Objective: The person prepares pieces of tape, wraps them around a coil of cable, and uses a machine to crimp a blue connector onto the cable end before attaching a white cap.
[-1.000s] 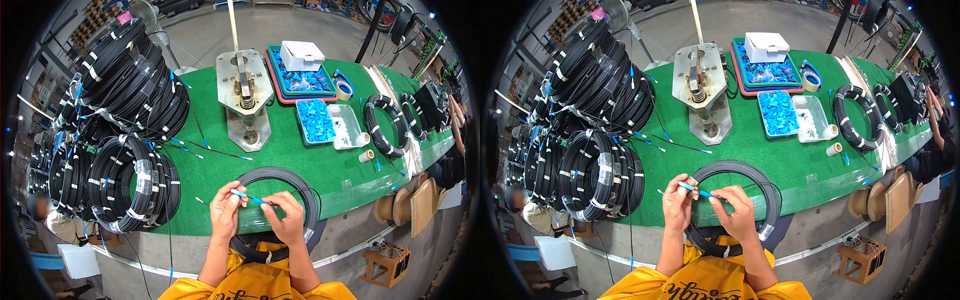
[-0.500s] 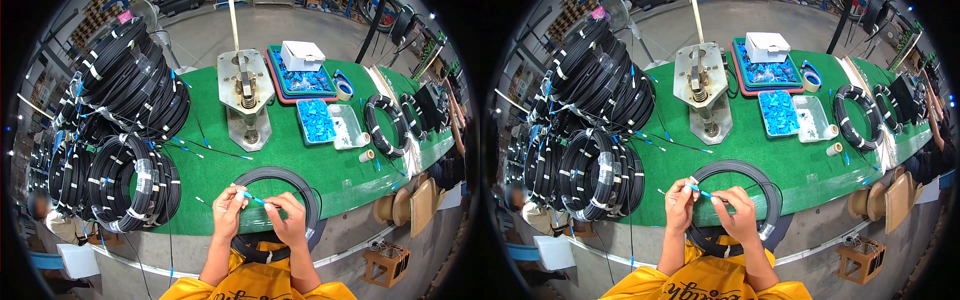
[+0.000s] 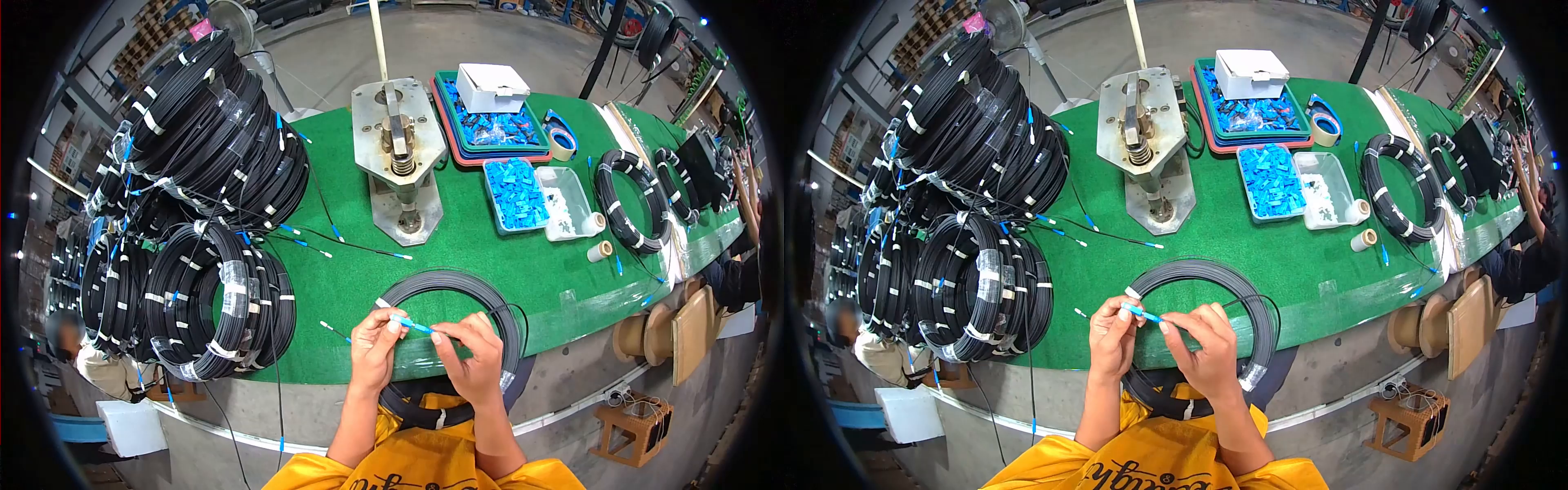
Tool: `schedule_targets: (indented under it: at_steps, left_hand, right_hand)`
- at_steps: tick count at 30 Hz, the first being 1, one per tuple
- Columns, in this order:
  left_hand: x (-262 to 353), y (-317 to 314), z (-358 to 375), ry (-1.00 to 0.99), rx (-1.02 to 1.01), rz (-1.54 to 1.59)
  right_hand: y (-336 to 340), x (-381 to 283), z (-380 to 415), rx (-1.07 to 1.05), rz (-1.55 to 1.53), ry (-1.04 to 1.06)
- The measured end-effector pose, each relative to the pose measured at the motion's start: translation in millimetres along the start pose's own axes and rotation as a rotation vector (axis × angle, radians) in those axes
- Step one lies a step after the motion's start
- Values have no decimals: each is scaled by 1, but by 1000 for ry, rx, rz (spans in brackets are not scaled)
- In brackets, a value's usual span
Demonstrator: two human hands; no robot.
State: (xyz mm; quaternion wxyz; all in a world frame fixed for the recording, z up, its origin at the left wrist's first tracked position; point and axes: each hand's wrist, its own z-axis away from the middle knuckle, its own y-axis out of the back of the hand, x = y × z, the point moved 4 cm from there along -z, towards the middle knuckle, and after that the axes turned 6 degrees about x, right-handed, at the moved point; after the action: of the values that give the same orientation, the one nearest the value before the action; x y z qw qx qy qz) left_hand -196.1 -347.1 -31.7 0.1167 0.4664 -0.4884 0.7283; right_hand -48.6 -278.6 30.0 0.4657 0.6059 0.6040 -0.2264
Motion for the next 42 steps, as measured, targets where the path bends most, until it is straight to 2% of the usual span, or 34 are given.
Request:
schedule_targets:
  at_steps: [22,31,42]
  left_hand:
    - [2,-1,2,-17,4,-15]
    - [0,3,4,-4,6,-33]
    - [-1,-2,3,6,-7,-70]
  right_hand:
    - [0,-5,1,60,97,24]
    - [2,-4,-2,-69,69,19]
    - [0,-4,3,65,159,0]
